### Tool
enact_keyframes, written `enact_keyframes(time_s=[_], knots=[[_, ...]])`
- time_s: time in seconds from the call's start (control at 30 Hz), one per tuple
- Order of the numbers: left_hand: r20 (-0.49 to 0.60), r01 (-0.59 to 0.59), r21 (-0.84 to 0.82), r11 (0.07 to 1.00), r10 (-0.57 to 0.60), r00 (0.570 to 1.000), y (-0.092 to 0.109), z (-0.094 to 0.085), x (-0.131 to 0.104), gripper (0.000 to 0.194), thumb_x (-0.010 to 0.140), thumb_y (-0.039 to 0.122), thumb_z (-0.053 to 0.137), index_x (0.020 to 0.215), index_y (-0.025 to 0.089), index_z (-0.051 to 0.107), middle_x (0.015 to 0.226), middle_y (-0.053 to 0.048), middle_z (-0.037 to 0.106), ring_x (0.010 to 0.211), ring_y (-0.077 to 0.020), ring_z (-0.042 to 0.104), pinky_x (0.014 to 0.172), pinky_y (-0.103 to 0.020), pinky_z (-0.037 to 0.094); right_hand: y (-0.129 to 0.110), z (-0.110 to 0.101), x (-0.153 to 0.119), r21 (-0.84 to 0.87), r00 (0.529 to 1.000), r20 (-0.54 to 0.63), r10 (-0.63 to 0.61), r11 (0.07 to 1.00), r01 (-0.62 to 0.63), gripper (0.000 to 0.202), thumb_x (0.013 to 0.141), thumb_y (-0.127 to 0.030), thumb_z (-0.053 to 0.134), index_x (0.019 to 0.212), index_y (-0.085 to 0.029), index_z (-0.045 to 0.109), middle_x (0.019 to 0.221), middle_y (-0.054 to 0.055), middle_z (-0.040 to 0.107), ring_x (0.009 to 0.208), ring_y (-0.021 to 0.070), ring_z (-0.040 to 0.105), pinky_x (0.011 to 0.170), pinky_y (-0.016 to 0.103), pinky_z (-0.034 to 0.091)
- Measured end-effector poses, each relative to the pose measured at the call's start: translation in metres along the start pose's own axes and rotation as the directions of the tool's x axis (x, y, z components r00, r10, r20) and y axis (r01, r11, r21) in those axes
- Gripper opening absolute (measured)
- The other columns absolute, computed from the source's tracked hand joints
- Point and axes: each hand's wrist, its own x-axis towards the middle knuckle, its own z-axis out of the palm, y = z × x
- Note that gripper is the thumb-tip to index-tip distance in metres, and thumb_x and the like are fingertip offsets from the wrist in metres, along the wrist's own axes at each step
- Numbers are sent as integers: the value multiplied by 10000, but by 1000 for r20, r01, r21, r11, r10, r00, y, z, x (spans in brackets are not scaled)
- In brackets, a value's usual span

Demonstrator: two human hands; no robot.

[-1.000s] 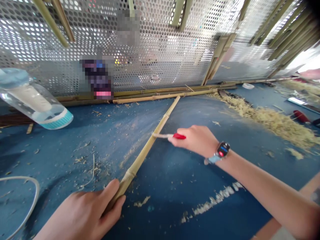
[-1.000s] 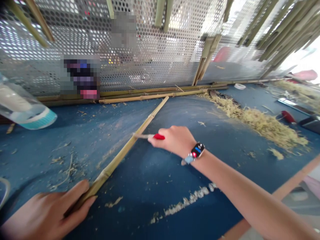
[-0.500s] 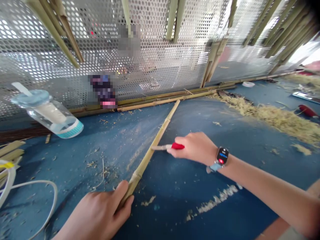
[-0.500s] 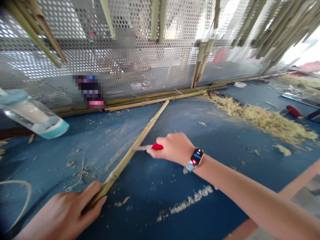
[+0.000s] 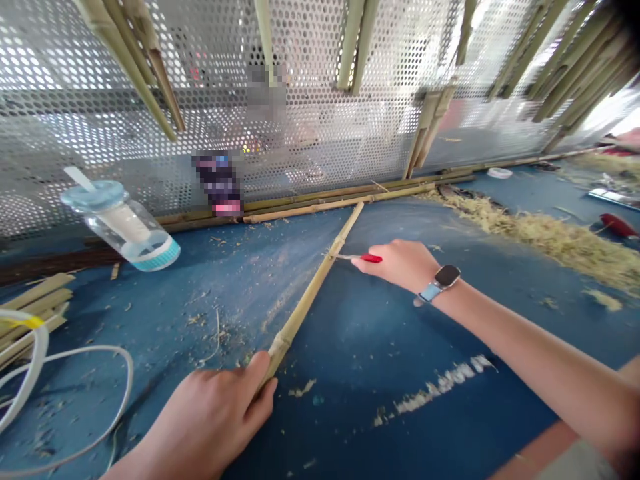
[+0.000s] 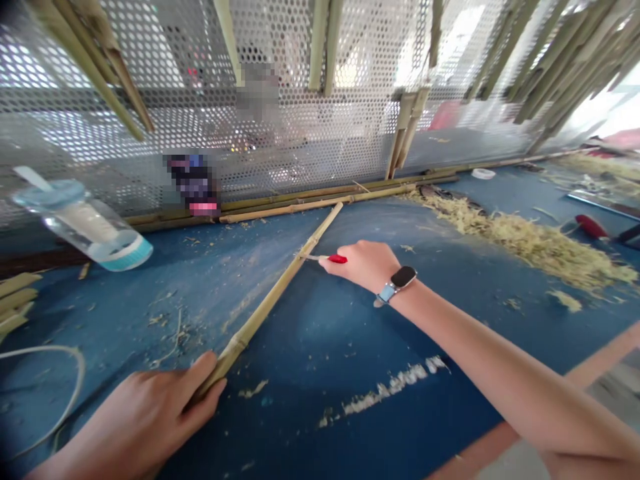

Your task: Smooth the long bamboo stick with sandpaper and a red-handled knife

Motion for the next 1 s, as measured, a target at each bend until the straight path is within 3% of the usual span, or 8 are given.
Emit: enact_keyframes(time_s=[0.17, 0.33, 0.53, 0.67, 0.77, 0.87, 1.0], knots=[[-43, -36, -6, 999, 36, 998, 1, 0, 1, 348, 1041, 303, 356, 1115, 213, 685, 690, -12, 789, 636, -288, 798, 540, -363, 566, -6, 4, -6, 88, 980, 41, -196, 977, 192, 627, 954, -741, 371, 641, -220, 526, 505, -7, 462, 449, 104, 318, 512, 289, 195], [-98, -39, 32, 999, 42, 994, -2, 6, -1, 342, 1037, 304, 375, 1139, 199, 684, 611, 2, 756, 594, -294, 788, 496, -362, 559, 5, 6, 6, 81, 999, 26, -40, 996, 38, 614, 958, -712, 391, 603, -222, 497, 518, 7, 466, 483, 126, 362, 525, 298, 206], [-55, -47, 5, 999, 47, 997, 0, 3, -1, 327, 1050, 283, 379, 1131, 202, 685, 745, -2, 805, 648, -278, 801, 565, -374, 620, -5, 5, -3, 55, 983, 15, -184, 981, 183, 579, 949, -707, 409, 662, -222, 540, 537, -2, 472, 490, 115, 316, 541, 298, 194], [-54, -63, 18, 998, 63, 996, -1, 3, -1, 346, 1050, 263, 359, 1112, 195, 692, 768, -4, 812, 663, -271, 805, 578, -369, 632, 3, 2, 6, 32, 1000, -14, 3, 999, -2, 590, 957, -699, 401, 650, -219, 555, 553, 9, 482, 479, 115, 319, 528, 295, 199], [-143, -102, 20, 995, 103, 984, -4, 9, -1, 345, 1042, 267, 363, 1080, 192, 697, 680, 5, 783, 587, -262, 785, 518, -352, 602, 5, 2, 8, 44, 998, -15, -56, 997, 56, 600, 957, -707, 398, 645, -219, 555, 544, 8, 484, 471, 114, 315, 524, 293, 200], [-323, -140, 18, 990, 138, 936, -6, 17, -2, 322, 1039, 272, 374, 1032, 215, 691, 563, 38, 726, 470, -231, 735, 430, -321, 523, 4, 4, 6, 81, 989, 14, -148, 986, 146, 600, 954, -718, 399, 660, -223, 565, 538, 3, 489, 477, 117, 322, 526, 292, 201], [-490, -160, 53, 986, 166, 856, -8, 28, -1, 334, 1056, 269, 330, 1001, 229, 658, 483, 65, 650, 383, -218, 673, 391, -333, 455, 8, 4, 9, 26, 1000, -22, 10, 1000, -10, 596, 965, -695, 395, 638, -221, 550, 552, 15, 493, 481, 123, 336, 523, 296, 204]])
